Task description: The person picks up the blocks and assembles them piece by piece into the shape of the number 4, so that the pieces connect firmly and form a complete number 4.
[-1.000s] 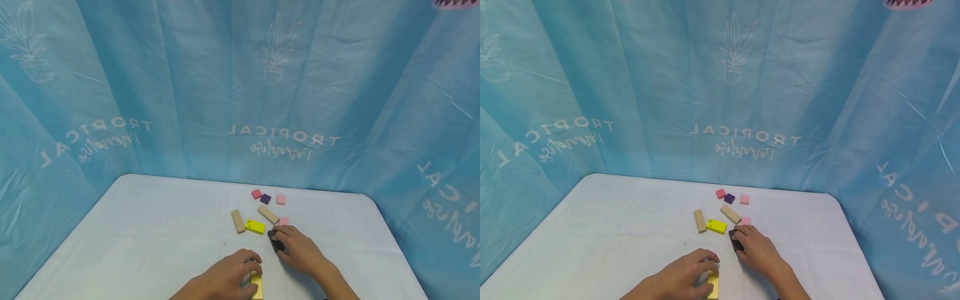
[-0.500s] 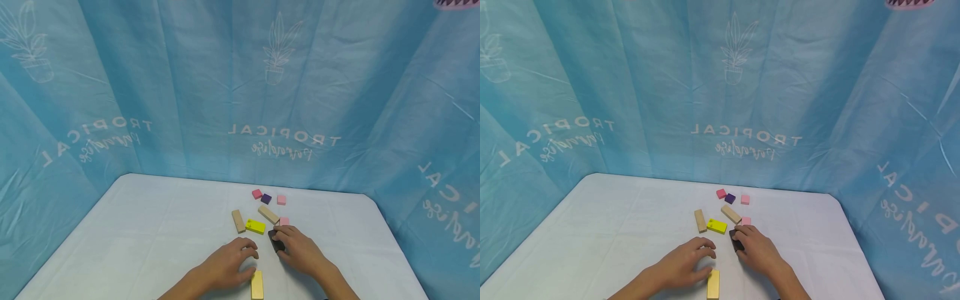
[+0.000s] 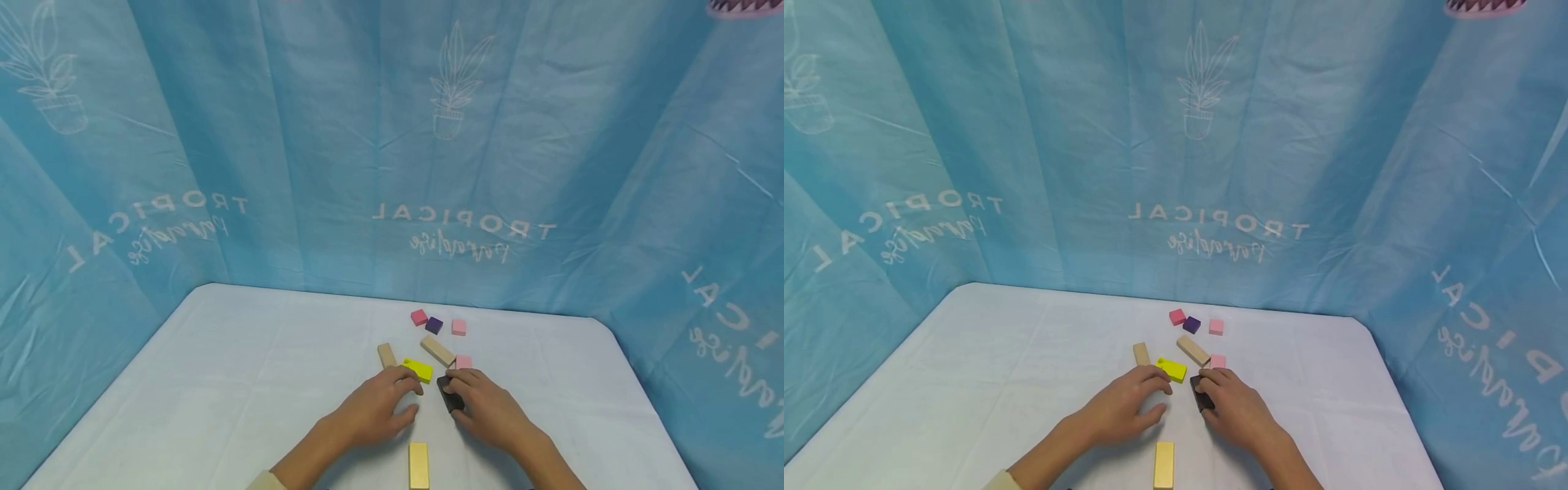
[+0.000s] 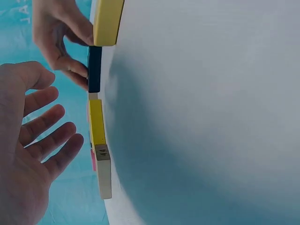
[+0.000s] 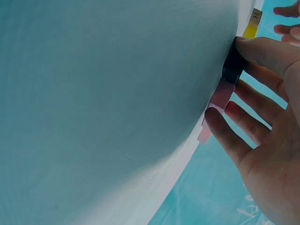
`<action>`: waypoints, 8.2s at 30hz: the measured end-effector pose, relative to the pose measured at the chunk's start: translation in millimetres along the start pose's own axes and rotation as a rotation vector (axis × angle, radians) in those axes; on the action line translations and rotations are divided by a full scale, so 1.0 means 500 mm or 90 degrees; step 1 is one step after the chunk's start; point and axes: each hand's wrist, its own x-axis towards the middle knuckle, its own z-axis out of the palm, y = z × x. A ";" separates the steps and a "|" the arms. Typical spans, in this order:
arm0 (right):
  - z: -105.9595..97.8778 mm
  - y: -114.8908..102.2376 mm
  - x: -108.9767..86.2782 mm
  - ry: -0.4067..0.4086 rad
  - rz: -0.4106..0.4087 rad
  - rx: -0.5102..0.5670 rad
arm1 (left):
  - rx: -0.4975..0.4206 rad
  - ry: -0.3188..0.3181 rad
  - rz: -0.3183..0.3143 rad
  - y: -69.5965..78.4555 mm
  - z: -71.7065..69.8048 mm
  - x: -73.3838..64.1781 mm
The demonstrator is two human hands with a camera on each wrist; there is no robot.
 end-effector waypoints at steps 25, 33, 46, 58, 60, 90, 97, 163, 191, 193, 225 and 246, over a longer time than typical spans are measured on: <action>0.000 -0.002 -0.001 0.017 -0.012 -0.001 | -0.004 0.040 -0.052 -0.031 0.008 0.062; 0.001 0.002 -0.002 0.020 -0.013 -0.007 | -0.017 0.061 -0.042 -0.024 0.009 0.093; 0.001 0.001 -0.001 0.005 0.001 0.000 | -0.007 0.051 -0.112 -0.035 0.008 0.136; 0.002 -0.004 0.003 -0.016 0.021 0.007 | 0.000 0.042 -0.190 -0.068 0.015 0.159; 0.002 -0.005 0.004 -0.019 0.024 0.006 | 0.000 0.042 -0.199 -0.072 0.014 0.162; 0.003 0.000 0.005 -0.021 0.022 0.008 | 0.039 0.060 -0.253 -0.131 0.040 0.229; 0.008 0.000 0.005 -0.024 0.027 0.008 | 0.042 0.032 -0.243 -0.134 0.046 0.242; 0.002 -0.005 0.003 0.008 0.004 -0.003 | 0.008 0.091 -0.217 -0.168 0.049 0.221; 0.001 -0.037 0.012 -0.024 0.003 0.087 | 0.012 0.089 -0.220 -0.171 0.048 0.217; 0.000 -0.040 0.014 -0.027 0.000 0.091 | 0.010 0.088 -0.224 -0.171 0.048 0.218; 0.010 -0.075 0.028 -0.083 0.026 0.097 | -0.025 0.109 -0.253 -0.171 0.054 0.214; -0.007 -0.112 0.006 -0.157 -0.004 0.076 | -0.042 0.097 -0.262 -0.171 0.047 0.213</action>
